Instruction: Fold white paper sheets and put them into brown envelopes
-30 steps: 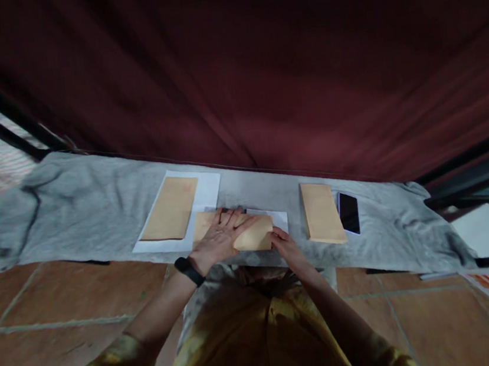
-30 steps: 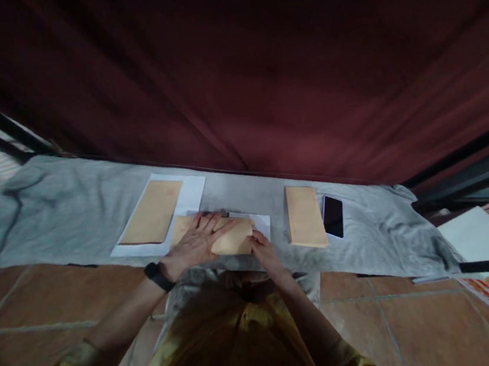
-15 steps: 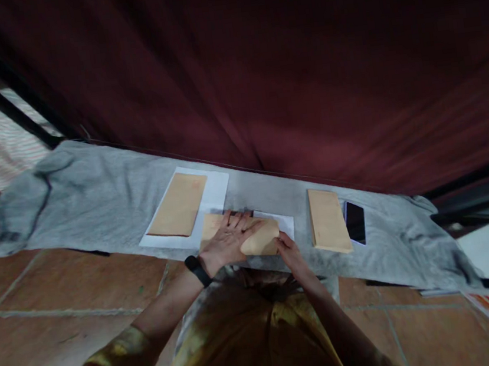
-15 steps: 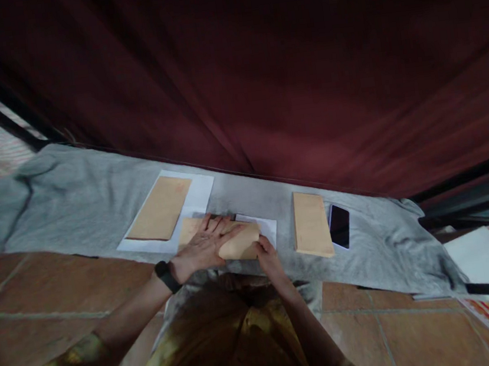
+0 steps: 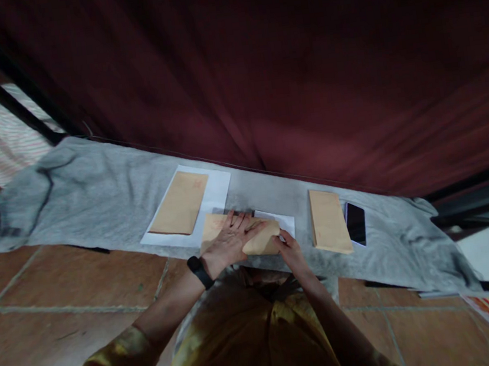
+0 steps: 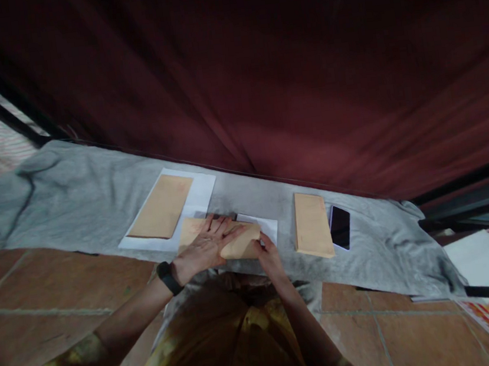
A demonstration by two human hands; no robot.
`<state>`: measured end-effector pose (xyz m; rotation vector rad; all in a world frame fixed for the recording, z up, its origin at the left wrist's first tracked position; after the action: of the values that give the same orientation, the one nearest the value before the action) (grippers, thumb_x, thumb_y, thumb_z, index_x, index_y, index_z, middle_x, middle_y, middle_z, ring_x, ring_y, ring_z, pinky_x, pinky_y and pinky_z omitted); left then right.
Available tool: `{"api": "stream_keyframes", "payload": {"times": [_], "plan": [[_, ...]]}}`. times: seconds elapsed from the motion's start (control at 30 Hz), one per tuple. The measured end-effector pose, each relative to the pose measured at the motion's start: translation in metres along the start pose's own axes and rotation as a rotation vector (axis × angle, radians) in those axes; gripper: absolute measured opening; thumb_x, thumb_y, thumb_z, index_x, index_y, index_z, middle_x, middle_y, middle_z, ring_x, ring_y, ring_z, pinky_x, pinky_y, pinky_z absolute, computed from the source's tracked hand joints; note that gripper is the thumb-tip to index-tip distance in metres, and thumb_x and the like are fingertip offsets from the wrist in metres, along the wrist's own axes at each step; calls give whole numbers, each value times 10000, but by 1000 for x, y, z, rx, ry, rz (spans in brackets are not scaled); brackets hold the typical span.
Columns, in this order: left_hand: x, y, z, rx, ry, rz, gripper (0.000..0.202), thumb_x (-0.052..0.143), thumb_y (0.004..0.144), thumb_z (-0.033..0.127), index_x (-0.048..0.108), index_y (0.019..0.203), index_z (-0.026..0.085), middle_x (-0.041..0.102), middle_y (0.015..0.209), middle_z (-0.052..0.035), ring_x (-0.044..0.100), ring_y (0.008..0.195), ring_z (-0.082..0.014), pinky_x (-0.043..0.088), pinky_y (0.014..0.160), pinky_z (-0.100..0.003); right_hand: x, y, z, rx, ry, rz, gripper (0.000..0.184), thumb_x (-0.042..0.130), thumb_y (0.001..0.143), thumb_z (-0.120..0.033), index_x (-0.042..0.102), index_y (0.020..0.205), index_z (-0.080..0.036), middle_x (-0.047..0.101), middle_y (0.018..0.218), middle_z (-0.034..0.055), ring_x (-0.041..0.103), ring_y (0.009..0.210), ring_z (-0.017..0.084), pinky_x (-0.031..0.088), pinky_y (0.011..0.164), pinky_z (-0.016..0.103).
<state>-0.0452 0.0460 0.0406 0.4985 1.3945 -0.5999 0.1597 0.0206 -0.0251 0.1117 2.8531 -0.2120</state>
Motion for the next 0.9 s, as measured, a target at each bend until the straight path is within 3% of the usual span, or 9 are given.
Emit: {"api": "stream_keyframes", "payload": {"times": [0.17,0.33,0.43,0.57,0.77,0.9], "plan": [[-1,-2,-1,-28,-9,5,1076,782,716,373,192,1615,324,367,1613,-134,346,1451,-368,90,1221,-582,-3,2,2,28,34,1,411,575,848,-486,681,1151,-229,748,977,51,676,835,221,555,711,305],[2,-11,-11,-74,-54,36,1134,812,703,421,159,1624,308,418,1555,-151,384,1422,-361,160,1216,-572,-28,7,8,18,114,76,427,524,883,-505,658,1162,-211,729,984,77,701,782,222,581,690,342],[5,-17,-19,-105,-80,56,1130,807,717,415,145,1627,306,432,1530,-155,367,1438,-364,174,1216,-587,-49,10,12,-25,-75,165,377,519,890,-424,650,1167,-205,709,918,66,683,778,215,572,741,351],[5,-22,-27,-113,-122,94,1108,782,745,426,126,1630,312,446,1509,-153,361,1442,-370,181,1211,-630,-64,12,14,-73,-402,289,359,518,897,-318,629,1212,-188,680,1091,119,674,876,226,549,840,373],[9,-33,-34,-123,-124,125,1095,768,761,430,120,1633,292,455,1500,-164,391,1427,-375,218,1200,-648,-51,18,5,33,-763,299,436,634,912,-360,556,1300,-177,611,1217,160,647,1112,287,516,932,377],[17,-44,-33,-128,-84,165,1079,758,766,421,127,1631,288,443,1509,-177,387,1432,-385,205,1200,-657,-40,24,-1,131,-829,262,474,712,877,-386,548,1257,-155,627,1197,172,666,1099,302,527,896,365]]}}
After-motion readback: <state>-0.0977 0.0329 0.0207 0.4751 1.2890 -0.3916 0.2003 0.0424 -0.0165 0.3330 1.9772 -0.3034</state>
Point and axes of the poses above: each hand's wrist, its own y-axis towards the middle knuckle, its own x-axis out of the palm, z = x × y, the point moved 3 cm from there along y, towards the middle knuckle
